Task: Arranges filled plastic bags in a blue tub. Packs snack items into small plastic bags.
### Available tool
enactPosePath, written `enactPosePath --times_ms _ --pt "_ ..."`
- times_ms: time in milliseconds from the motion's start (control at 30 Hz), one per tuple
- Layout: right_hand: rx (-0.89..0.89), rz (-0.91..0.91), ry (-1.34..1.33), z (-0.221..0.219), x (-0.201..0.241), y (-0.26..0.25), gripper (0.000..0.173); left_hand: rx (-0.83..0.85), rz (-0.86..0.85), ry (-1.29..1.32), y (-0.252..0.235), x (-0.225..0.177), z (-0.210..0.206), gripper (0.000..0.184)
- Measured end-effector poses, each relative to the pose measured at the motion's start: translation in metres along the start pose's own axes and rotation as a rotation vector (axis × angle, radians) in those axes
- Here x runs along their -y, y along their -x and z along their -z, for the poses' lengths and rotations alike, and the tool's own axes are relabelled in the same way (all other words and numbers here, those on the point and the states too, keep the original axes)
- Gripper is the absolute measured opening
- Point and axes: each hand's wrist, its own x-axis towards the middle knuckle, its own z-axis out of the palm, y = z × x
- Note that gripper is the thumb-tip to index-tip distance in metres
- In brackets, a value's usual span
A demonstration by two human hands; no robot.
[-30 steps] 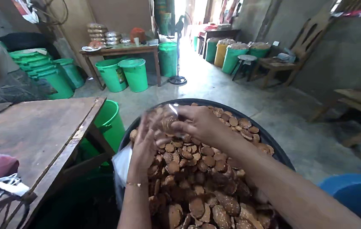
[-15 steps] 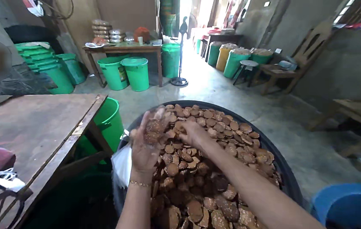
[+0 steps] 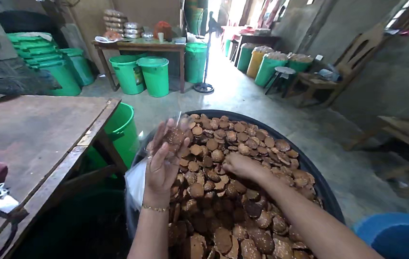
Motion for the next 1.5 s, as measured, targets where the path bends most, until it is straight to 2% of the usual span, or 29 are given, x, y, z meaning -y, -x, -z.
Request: enactPosePath --times_ms 100,167,200,300,400,467,533,600,667,700,733,833,900,1000,1100,1167,1267,1333,1400,1467,1500 --pt "-0.098 -0.101 -0.117 0.022 -0.008 -0.003 0.048 0.023 0.021 0.0 0.001 0.001 0.0 0.039" --pt "-0.166 -0.069 -0.271 0.029 -0.006 -0.011 0.045 0.062 0.04 0.004 -0.001 0.002 0.001 0.041" --pt "-0.134 -0.043 -0.31 0.029 -0.001 -0.014 0.045 0.073 0.052 -0.003 -0.001 0.003 0.002 0.042" --pt "-0.054 -0.028 -0.168 0.01 0.023 -0.02 0.044 -0.007 0.094 -0.068 0.001 0.005 0.0 0.042" --pt "-0.144 0.016 0.021 -0.006 0.042 -0.004 0.043 -0.098 0.187 -0.124 0.0 0.006 -0.002 0.034" --pt "-0.202 0.042 -0.061 -0.006 0.04 0.012 0.04 -0.111 0.247 -0.119 0.0 0.009 -0.003 0.039" --pt "-0.326 0.051 -0.48 -0.001 0.025 0.025 0.037 -0.119 0.31 -0.121 -0.001 0.01 -0.007 0.052" --pt "-0.454 0.099 -1.161 -0.001 0.009 0.033 0.032 -0.07 0.352 -0.119 0.001 0.013 -0.009 0.055" --pt "-0.468 0.139 -1.722 0.003 0.003 0.048 0.031 0.005 0.401 -0.149 0.005 0.016 -0.011 0.058" --pt "-0.477 0.154 -1.86 0.008 0.004 0.059 0.033 0.022 0.427 -0.194 0.006 0.016 -0.015 0.067" --pt "-0.489 0.184 -1.894 0.014 0.008 0.072 0.037 0.03 0.446 -0.211 0.009 0.018 -0.02 0.067" --pt "-0.563 0.304 -1.753 0.026 0.019 0.11 0.033 0.125 0.488 -0.191 0.018 0.024 -0.031 0.063" --pt "-0.623 0.373 -1.549 0.026 0.02 0.131 0.028 0.198 0.514 -0.207 0.027 0.029 -0.04 0.063" --pt "-0.732 0.413 -1.217 0.019 0.014 0.151 0.029 0.277 0.583 -0.25 0.042 0.035 -0.059 0.068" --pt "-0.724 0.489 -1.212 0.005 0.007 0.158 0.035 0.221 0.645 -0.249 0.065 0.042 -0.08 0.075" --pt "-0.65 0.55 -1.201 -0.002 0.003 0.164 0.035 0.156 0.66 -0.213 0.079 0.046 -0.093 0.068" --pt "-0.5 0.635 -0.858 0.001 -0.013 0.18 0.038 0.134 0.661 -0.137 0.095 0.051 -0.096 0.059" --pt "-0.578 0.615 -0.79 0.001 -0.018 0.186 0.031 0.245 0.695 -0.225 0.106 0.049 -0.093 0.04" --pt "-0.669 0.594 -0.784 -0.003 -0.017 0.19 0.026 0.358 0.738 -0.235 0.112 0.05 -0.089 0.033" --pt "-0.682 0.605 -0.781 -0.008 -0.017 0.194 0.026 0.293 0.759 -0.187 0.119 0.052 -0.092 0.032" --pt "-0.664 0.648 -0.799 -0.011 -0.019 0.196 0.022 0.246 0.756 -0.148 0.122 0.052 -0.092 0.038"
